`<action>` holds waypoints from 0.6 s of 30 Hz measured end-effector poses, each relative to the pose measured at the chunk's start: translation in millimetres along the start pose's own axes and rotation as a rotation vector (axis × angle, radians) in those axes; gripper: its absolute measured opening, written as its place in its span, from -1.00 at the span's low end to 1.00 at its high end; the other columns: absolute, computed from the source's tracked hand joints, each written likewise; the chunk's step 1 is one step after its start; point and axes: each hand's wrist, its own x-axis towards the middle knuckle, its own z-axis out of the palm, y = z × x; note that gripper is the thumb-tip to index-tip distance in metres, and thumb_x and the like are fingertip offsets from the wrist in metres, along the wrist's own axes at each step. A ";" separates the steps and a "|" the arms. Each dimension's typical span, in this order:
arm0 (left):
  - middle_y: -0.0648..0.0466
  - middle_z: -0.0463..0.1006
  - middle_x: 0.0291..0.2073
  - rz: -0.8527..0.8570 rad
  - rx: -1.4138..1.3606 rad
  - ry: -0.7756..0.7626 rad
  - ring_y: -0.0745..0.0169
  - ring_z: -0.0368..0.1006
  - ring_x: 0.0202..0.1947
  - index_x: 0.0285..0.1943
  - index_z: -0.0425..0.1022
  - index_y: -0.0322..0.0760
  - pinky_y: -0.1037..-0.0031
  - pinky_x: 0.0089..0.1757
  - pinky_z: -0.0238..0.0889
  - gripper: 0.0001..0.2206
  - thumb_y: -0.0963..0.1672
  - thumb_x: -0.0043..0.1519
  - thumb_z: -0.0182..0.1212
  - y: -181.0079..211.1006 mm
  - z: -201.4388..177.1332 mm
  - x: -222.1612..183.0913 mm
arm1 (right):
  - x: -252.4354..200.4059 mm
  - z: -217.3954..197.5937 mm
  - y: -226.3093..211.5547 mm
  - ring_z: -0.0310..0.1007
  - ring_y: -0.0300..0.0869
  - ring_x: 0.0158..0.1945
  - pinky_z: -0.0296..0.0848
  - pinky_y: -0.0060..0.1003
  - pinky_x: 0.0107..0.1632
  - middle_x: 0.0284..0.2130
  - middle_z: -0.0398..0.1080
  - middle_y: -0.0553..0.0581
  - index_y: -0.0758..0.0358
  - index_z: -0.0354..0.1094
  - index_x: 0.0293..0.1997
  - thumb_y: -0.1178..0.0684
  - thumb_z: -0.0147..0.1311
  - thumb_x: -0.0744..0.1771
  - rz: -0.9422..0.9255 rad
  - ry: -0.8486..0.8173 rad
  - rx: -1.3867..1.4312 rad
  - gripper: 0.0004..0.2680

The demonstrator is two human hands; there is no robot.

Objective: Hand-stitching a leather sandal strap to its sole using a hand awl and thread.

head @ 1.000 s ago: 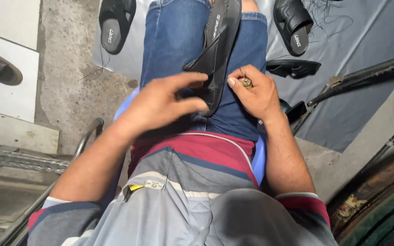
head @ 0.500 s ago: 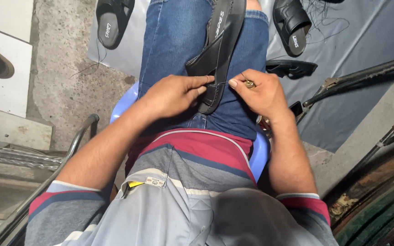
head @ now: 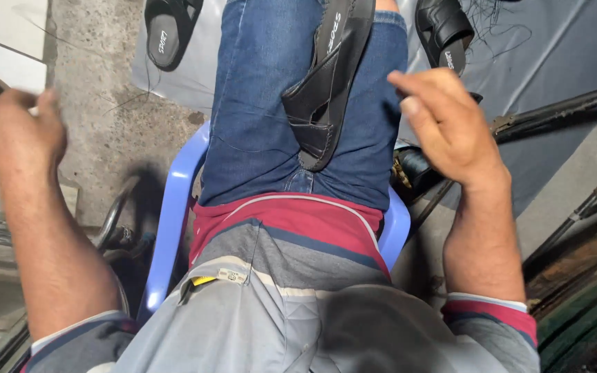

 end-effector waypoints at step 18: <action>0.03 0.21 -0.16 0.796 -0.599 0.013 -0.24 0.38 -0.34 -0.25 0.44 -0.18 0.18 -0.48 0.38 -0.82 -0.05 0.11 0.19 247.8 -36.3 -104.7 | 23.7 31.7 1.0 0.38 -0.12 -0.36 0.38 -0.26 -0.30 -0.36 0.33 -0.12 -0.19 0.42 -0.15 0.01 0.03 0.27 -0.022 -0.208 -0.411 -0.86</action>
